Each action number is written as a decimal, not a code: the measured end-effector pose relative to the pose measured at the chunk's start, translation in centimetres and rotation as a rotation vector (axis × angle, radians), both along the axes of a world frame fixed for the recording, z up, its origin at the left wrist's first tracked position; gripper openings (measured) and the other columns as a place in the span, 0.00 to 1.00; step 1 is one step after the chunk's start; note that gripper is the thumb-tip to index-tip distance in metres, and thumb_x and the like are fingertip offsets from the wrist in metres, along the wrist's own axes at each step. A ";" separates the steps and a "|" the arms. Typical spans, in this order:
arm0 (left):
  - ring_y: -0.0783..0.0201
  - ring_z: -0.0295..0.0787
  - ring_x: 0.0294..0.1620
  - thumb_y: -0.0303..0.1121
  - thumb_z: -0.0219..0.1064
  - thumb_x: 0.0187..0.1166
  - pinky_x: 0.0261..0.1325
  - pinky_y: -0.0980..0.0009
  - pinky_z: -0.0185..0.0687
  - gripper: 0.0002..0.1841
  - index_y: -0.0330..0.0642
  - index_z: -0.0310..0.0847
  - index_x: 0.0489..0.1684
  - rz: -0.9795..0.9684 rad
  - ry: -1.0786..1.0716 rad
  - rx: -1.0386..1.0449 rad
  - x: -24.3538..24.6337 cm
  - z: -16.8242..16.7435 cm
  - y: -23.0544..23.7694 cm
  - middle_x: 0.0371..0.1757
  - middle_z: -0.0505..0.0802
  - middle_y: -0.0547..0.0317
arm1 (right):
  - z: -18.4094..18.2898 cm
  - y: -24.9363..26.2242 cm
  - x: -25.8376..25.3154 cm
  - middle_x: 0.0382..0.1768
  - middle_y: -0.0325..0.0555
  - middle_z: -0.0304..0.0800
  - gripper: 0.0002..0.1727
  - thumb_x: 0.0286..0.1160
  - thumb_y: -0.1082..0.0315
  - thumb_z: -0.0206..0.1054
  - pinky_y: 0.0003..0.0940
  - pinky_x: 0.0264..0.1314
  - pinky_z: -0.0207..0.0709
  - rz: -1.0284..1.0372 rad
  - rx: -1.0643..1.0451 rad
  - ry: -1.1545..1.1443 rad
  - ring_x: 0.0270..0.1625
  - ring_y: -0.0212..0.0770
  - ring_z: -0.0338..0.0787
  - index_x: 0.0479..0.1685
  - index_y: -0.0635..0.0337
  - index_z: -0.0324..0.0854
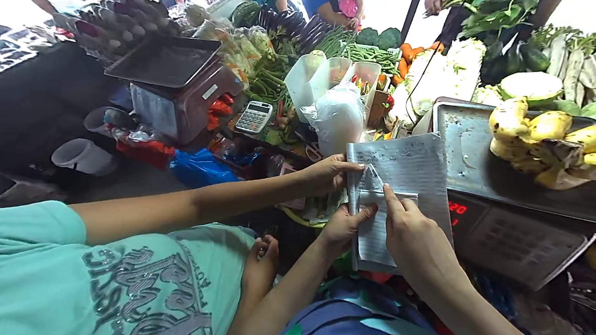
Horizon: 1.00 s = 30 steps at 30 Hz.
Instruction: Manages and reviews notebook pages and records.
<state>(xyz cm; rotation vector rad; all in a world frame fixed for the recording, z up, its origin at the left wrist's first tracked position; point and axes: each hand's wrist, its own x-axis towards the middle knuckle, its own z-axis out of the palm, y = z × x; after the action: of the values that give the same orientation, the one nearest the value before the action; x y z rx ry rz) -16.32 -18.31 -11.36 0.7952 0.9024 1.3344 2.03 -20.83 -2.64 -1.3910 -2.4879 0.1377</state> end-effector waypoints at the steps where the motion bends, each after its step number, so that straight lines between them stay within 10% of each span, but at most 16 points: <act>1: 0.70 0.92 0.47 0.27 0.52 0.90 0.59 0.71 0.87 0.13 0.39 0.72 0.68 0.068 0.007 -0.077 0.9 0.8 -0.4 0.48 0.91 0.57 | 0.0 0.0 0.1 0.42 0.57 0.90 0.26 0.81 0.77 0.58 0.37 0.29 0.85 0.000 0.008 0.001 0.28 0.48 0.92 0.80 0.64 0.77; 30: 0.68 0.91 0.52 0.29 0.54 0.90 0.61 0.68 0.88 0.16 0.40 0.70 0.73 -0.032 0.031 0.086 0.6 0.4 0.3 0.55 0.90 0.55 | -0.5 0.5 1.0 0.45 0.58 0.90 0.27 0.81 0.77 0.56 0.37 0.32 0.86 -0.015 -0.026 -0.002 0.30 0.48 0.93 0.81 0.64 0.75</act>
<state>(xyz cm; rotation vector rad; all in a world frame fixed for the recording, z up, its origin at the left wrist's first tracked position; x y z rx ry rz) -15.70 -18.01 -10.93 0.8960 0.8579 1.3435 3.05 -20.36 -3.14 -1.4205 -2.4851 0.1668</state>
